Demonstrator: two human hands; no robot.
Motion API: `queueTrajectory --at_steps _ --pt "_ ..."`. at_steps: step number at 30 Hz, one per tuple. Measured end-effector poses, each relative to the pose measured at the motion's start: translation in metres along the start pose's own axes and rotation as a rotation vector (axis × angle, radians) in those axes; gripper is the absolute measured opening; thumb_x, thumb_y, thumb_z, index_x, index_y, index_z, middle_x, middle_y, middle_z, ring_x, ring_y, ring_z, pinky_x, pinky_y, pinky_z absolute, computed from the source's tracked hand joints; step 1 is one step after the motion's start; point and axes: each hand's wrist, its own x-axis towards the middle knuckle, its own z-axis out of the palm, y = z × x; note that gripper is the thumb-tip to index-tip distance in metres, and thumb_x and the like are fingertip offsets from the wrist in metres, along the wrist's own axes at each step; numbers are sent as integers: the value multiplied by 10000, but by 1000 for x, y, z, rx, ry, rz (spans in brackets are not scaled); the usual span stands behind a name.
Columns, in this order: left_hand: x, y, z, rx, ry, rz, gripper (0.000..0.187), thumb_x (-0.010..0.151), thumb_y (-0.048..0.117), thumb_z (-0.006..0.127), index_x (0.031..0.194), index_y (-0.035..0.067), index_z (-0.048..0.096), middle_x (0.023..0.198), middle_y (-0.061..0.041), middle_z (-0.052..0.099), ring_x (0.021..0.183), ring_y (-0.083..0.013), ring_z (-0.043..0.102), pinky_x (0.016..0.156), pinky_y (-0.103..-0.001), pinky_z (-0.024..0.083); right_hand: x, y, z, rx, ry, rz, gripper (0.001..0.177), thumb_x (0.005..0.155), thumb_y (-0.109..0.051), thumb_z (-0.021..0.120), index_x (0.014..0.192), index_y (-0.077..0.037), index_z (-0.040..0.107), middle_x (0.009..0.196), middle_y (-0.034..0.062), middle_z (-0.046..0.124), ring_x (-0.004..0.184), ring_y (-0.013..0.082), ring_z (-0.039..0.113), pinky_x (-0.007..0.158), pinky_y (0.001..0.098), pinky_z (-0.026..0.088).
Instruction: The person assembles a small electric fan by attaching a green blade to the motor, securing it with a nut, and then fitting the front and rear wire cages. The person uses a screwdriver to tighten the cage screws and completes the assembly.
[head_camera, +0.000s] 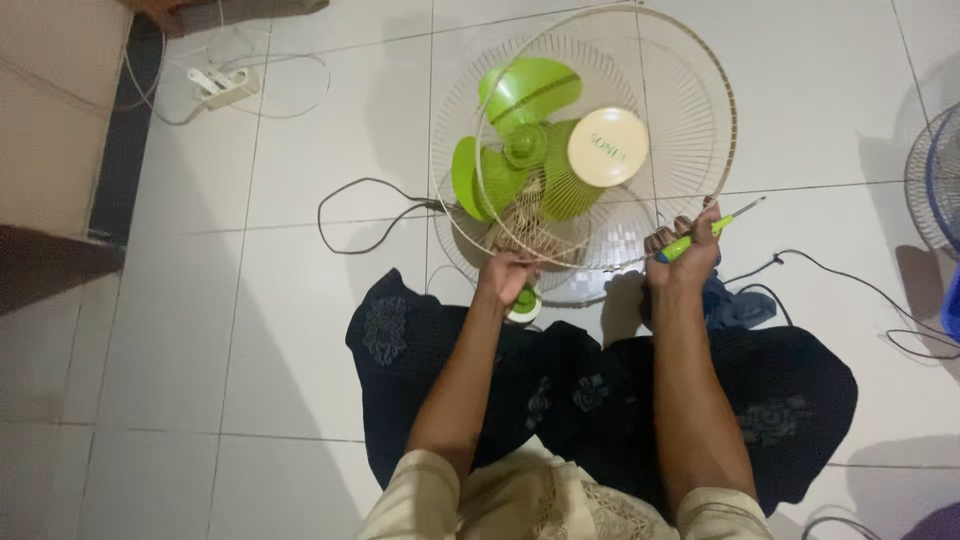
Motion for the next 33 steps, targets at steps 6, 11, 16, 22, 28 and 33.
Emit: queueTrajectory --at_steps 6,11,16,22,28,33 --pt "-21 4 6 27 31 -34 182 938 -21 538 1039 -48 389 1328 -356 594 1204 -488 654 964 -574 528 74 -9 -50 378 48 65 272 1090 -496 527 1108 -227 566 702 -6 470 568 164 411 564 346 348" --pt "-46 10 41 103 -63 84 591 865 -79 477 1435 -105 323 1435 -305 487 1174 -497 636 1003 -591 549 126 -34 -98 457 326 53 518 1028 -597 442 868 -104 441 640 74 439 551 232 428 558 395 390" --pt "-61 21 79 131 33 90 691 853 -118 420 1520 -55 253 1451 -308 482 1144 -500 642 979 -583 587 140 -40 -117 506 575 5 487 1037 -563 426 882 -102 435 718 89 476 652 245 471 599 409 419" --pt "-63 27 91 163 66 90 706 857 -119 422 1527 -26 220 1443 -328 472 1142 -499 628 970 -569 582 141 -56 -129 614 473 -184 514 1036 -613 389 983 -101 378 786 164 488 673 265 458 615 380 377" --pt "-61 28 82 152 52 40 670 920 -61 466 1541 -98 217 1474 -328 467 1159 -464 660 1000 -522 598 135 -49 -142 225 742 -288 430 927 -485 472 1248 -213 385 864 170 557 757 325 536 700 585 546" --pt "-64 36 84 254 100 6 639 936 -40 490 1495 -113 188 1480 -299 490 1160 -441 666 993 -475 597 125 -45 -145 -264 956 -483 549 958 -274 658 1431 -117 428 1299 144 599 1084 303 627 910 511 556"
